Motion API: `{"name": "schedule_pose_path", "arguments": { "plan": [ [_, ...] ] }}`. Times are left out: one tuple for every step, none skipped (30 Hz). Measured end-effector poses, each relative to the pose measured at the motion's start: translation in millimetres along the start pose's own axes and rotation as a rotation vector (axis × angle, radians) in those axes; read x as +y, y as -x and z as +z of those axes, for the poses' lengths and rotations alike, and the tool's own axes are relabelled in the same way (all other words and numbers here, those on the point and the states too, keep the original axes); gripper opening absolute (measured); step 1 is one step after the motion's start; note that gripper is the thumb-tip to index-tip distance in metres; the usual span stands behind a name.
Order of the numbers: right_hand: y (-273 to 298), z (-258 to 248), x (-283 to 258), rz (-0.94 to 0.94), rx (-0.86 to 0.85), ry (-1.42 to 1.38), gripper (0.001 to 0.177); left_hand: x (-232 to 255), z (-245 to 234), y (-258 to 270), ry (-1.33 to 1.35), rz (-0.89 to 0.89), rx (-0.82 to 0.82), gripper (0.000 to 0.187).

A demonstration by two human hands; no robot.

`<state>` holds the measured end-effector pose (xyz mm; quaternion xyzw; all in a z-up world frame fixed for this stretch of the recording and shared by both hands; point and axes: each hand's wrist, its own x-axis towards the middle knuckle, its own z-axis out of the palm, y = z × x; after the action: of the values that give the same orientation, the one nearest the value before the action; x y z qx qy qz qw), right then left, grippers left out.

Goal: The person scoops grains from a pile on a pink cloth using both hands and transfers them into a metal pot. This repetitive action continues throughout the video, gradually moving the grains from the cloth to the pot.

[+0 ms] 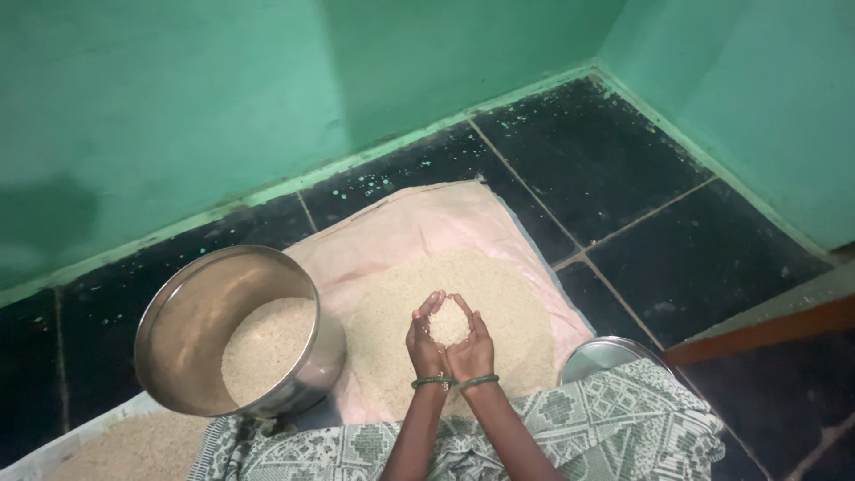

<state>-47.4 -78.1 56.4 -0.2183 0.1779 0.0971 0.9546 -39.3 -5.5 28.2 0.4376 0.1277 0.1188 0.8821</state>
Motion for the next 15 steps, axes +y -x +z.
{"name": "schedule_pose_path", "arguments": {
  "plan": [
    [0.4,6.7,0.5,-0.003,-0.014,0.022,0.055,10.2,2.6,0.2,0.010,0.019,0.000,0.066],
    [1.3,14.5,1.0,-0.006,-0.029,0.044,0.055,20.4,5.4,-0.1,0.009,0.021,0.005,0.066],
    [2.3,23.4,2.0,-0.008,-0.045,0.066,0.054,31.1,8.0,-1.4,0.008,0.025,0.010,0.065],
    [4.3,32.8,3.5,0.004,-0.071,0.048,0.054,42.1,10.0,-2.5,0.008,0.029,0.016,0.065],
    [5.9,42.9,4.9,0.018,-0.099,0.031,0.054,53.7,11.6,-4.2,0.034,0.041,0.012,0.064],
    [7.7,53.4,6.9,0.031,-0.127,0.014,0.053,65.9,12.5,-5.9,0.061,0.053,0.007,0.064],
    [8.3,65.2,9.5,0.034,-0.167,0.019,0.054,78.7,13.5,-8.4,0.088,0.067,0.002,0.063],
    [8.9,77.1,12.9,0.037,-0.206,0.023,0.054,91.8,13.8,-10.3,0.068,0.089,0.006,0.062],
    [10.6,88.1,17.2,0.043,-0.243,0.026,0.055,105.2,12.0,-10.4,0.046,0.111,0.014,0.062],
    [11.3,98.9,20.0,0.078,-0.264,0.034,0.055,118.1,10.9,-10.9,0.023,0.132,0.022,0.061],
    [11.3,110.1,24.7,0.115,-0.284,0.037,0.055,131.3,8.7,-11.9,0.027,0.170,0.034,0.060],
    [11.1,121.3,30.5,0.152,-0.304,0.041,0.055,144.1,6.8,-12.7,0.032,0.208,0.046,0.059],
    [10.1,133.2,37.7,0.181,-0.371,0.018,0.055,157.0,5.0,-13.9,0.037,0.248,0.057,0.058],
    [9.4,145.3,46.2,0.209,-0.437,-0.006,0.055,170.4,1.4,-14.3,0.019,0.285,0.083,0.058],
    [9.0,157.0,54.6,0.237,-0.503,-0.029,0.055,183.7,-3.5,-14.1,0.002,0.321,0.109,0.057]
  ]
}}
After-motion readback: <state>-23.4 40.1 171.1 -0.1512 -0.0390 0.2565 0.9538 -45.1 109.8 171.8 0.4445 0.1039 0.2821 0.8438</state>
